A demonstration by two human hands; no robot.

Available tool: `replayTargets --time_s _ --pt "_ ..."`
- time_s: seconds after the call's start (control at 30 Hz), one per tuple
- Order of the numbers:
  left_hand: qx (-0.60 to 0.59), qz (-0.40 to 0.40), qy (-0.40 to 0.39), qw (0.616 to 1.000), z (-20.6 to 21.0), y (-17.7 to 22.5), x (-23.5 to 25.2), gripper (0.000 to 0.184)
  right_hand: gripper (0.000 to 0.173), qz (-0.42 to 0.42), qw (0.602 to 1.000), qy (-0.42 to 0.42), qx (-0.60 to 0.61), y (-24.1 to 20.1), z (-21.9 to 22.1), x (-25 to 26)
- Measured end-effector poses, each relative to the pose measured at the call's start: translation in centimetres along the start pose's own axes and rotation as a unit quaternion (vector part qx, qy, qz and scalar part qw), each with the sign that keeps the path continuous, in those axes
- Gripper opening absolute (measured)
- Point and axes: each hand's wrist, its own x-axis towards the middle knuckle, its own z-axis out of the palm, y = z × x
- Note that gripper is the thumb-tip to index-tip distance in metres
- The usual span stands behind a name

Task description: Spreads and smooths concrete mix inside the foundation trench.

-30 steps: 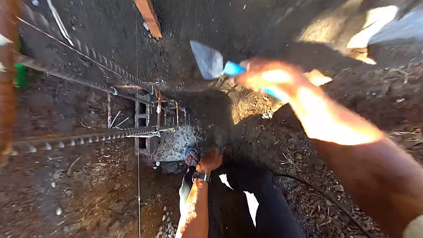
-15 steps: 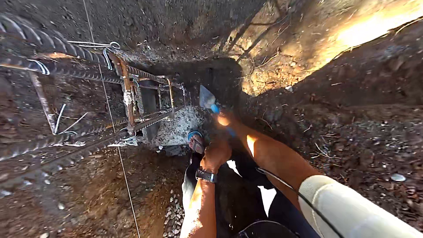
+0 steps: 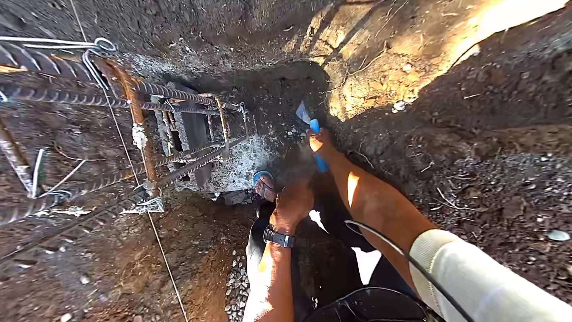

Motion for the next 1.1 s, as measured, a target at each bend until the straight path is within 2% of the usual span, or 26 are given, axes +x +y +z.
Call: replayTargets --time_s 0.13,0.4,0.57,0.77,0.83,0.93,1.03,1.1 --pt "0.006 0.005 0.013 1.000 -0.2 -0.2 0.3 0.044 0.057 -0.013 0.998 0.021 -0.053 -1.1 1.1 1.1" --pt "-0.013 0.031 0.035 0.999 -0.8 -0.2 -0.4 0.047 0.059 -0.032 0.993 0.056 -0.099 -1.9 1.1 -1.7" --pt "-0.025 0.035 0.039 0.998 -1.0 -0.5 -0.4 0.044 0.058 -0.033 0.991 0.062 -0.115 -2.4 -0.5 -3.0" --pt "-0.040 0.038 0.045 0.997 -1.2 -0.7 -0.7 0.045 0.056 -0.106 0.985 0.038 -0.132 -3.1 -4.3 -7.8" --pt "-0.047 0.043 0.039 0.997 -1.2 -0.4 -0.7 0.045 0.058 -0.118 0.982 0.012 -0.149 -3.9 -6.5 -9.6" --pt "-0.060 0.047 0.023 0.997 -1.3 -0.2 -1.1 0.044 0.059 -0.113 0.973 -0.061 -0.191 -7.1 -12.4 -13.5" --pt "-0.052 0.048 0.014 0.997 -1.3 -0.3 -1.1 0.044 0.054 -0.100 0.965 -0.105 -0.218 -14.7 -20.2 -17.7" --pt "-0.047 0.048 0.011 0.998 -1.2 -0.4 -1.1 0.044 0.040 -0.167 0.948 -0.103 -0.249 -20.6 -27.7 -19.9"
